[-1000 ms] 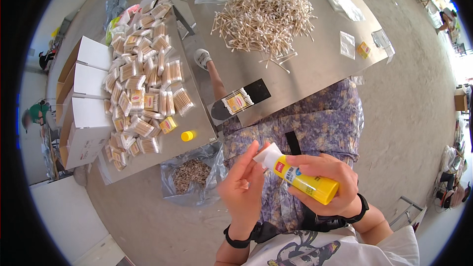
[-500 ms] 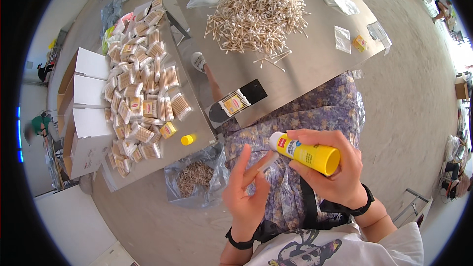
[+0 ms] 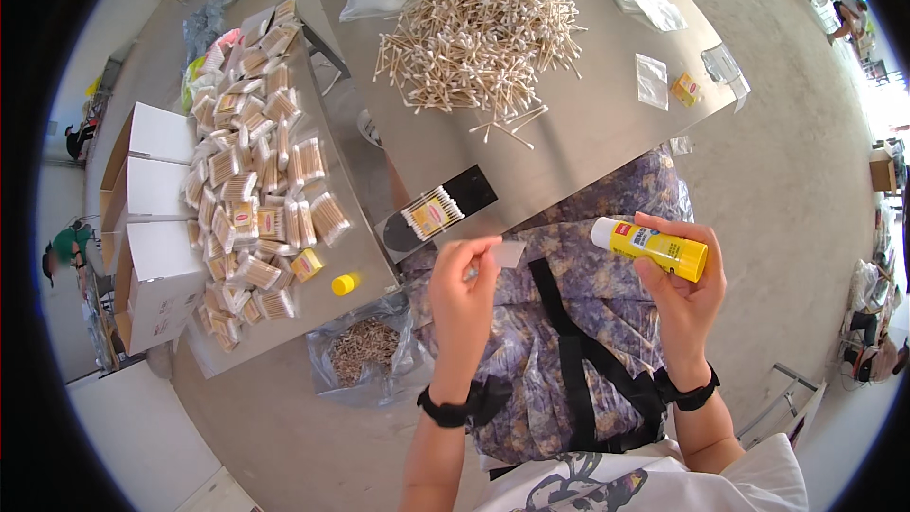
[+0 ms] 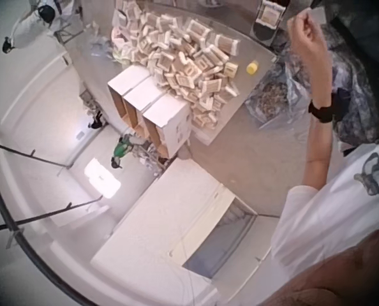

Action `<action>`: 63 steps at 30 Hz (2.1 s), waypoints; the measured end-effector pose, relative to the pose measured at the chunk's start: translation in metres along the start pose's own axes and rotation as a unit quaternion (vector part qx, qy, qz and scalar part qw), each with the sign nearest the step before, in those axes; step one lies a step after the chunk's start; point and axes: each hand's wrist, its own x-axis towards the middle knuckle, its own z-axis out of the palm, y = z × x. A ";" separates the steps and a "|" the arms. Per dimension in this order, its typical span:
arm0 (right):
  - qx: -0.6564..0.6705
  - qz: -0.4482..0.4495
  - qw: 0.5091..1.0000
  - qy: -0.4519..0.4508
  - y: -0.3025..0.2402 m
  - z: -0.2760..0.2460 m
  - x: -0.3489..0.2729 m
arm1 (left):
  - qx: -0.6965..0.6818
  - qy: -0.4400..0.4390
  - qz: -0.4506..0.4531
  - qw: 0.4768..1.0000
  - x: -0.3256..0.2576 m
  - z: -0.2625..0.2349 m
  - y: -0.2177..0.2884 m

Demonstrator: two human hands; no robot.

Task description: The recorder sorts cotton swabs into boxes and applies glue to labels for packaging.

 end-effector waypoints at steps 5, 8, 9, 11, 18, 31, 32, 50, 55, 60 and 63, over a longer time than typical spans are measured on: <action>-0.023 0.029 0.999 0.017 0.014 -0.006 0.021 | 0.122 0.002 0.071 0.990 0.048 0.031 -0.015; -0.035 0.040 0.999 0.008 0.024 -0.005 0.034 | 0.095 -0.047 0.003 0.994 0.061 0.038 -0.022; -0.037 0.045 0.998 0.004 0.027 -0.003 0.038 | 0.095 -0.047 -0.004 0.994 0.064 0.038 -0.024; 0.000 0.076 0.997 0.001 0.032 0.001 0.045 | 0.041 -0.032 -0.045 0.998 0.069 0.034 -0.028; 0.107 0.147 0.980 -0.085 0.040 0.026 0.057 | -0.078 0.006 -0.075 0.994 0.055 0.014 -0.009; -0.085 -0.062 0.980 -0.168 0.022 0.054 0.028 | -0.454 -0.004 -0.178 0.873 0.011 0.000 0.019; -0.081 -0.071 0.981 -0.164 0.022 0.054 0.026 | -0.455 -0.004 -0.176 0.873 0.007 -0.001 0.018; -0.165 -0.248 0.926 -0.233 0.011 0.053 0.017 | -0.260 0.047 -0.121 0.957 -0.010 -0.008 0.040; -0.159 -0.239 0.927 -0.241 0.008 0.049 0.018 | -0.224 0.060 -0.133 0.964 -0.009 -0.003 0.046; -0.128 -0.224 0.939 -0.227 0.010 0.050 0.018 | -0.223 0.061 -0.139 0.963 -0.011 -0.005 0.041; -0.154 -0.230 0.935 -0.222 0.008 0.049 0.020 | -0.226 0.065 -0.138 0.962 -0.011 -0.002 0.040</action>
